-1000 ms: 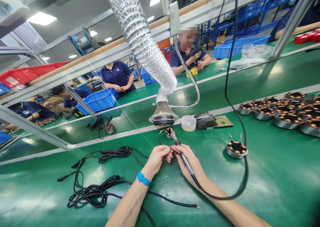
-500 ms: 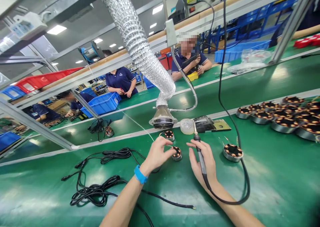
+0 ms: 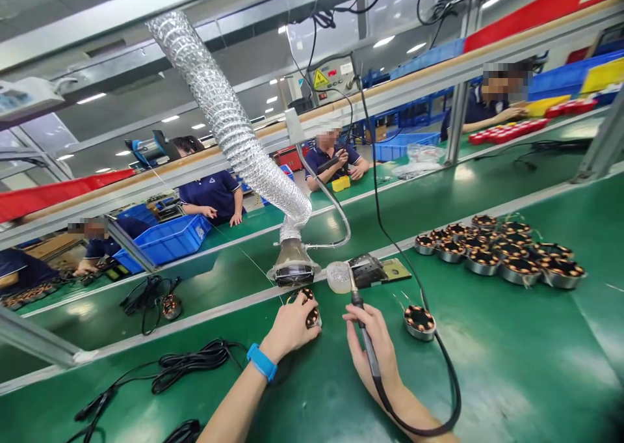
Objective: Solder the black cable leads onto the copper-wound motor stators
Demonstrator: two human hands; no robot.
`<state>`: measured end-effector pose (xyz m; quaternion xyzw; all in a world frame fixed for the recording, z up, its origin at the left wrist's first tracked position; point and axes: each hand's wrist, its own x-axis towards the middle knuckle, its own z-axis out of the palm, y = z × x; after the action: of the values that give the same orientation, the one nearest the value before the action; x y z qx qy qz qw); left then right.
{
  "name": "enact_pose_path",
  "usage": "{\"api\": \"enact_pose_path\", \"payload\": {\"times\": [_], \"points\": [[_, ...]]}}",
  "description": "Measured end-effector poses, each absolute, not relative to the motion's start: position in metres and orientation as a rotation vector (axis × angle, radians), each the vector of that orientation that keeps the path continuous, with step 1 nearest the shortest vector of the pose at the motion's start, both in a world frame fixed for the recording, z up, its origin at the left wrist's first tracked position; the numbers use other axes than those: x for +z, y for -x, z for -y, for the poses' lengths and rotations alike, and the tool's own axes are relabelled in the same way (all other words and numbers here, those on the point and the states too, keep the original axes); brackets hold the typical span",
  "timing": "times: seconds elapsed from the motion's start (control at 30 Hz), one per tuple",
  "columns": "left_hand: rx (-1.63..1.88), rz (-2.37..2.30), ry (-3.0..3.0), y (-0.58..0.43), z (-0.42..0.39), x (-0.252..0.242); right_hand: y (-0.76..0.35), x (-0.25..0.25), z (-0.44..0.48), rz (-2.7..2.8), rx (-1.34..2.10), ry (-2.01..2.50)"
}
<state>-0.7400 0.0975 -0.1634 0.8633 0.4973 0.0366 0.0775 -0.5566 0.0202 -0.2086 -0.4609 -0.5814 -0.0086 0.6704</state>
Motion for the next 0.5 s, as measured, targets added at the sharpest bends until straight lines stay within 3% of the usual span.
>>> {"api": "enact_pose_path", "payload": {"times": [0.3,0.5], "points": [[0.083,-1.825,-2.420,0.807,-0.084,-0.167,0.553,-0.212,-0.020,1.327,-0.057,1.046],[0.045,-2.279,-2.147,0.867,-0.156,-0.136,0.559,-0.216,-0.022,1.348,-0.036,1.051]]}}
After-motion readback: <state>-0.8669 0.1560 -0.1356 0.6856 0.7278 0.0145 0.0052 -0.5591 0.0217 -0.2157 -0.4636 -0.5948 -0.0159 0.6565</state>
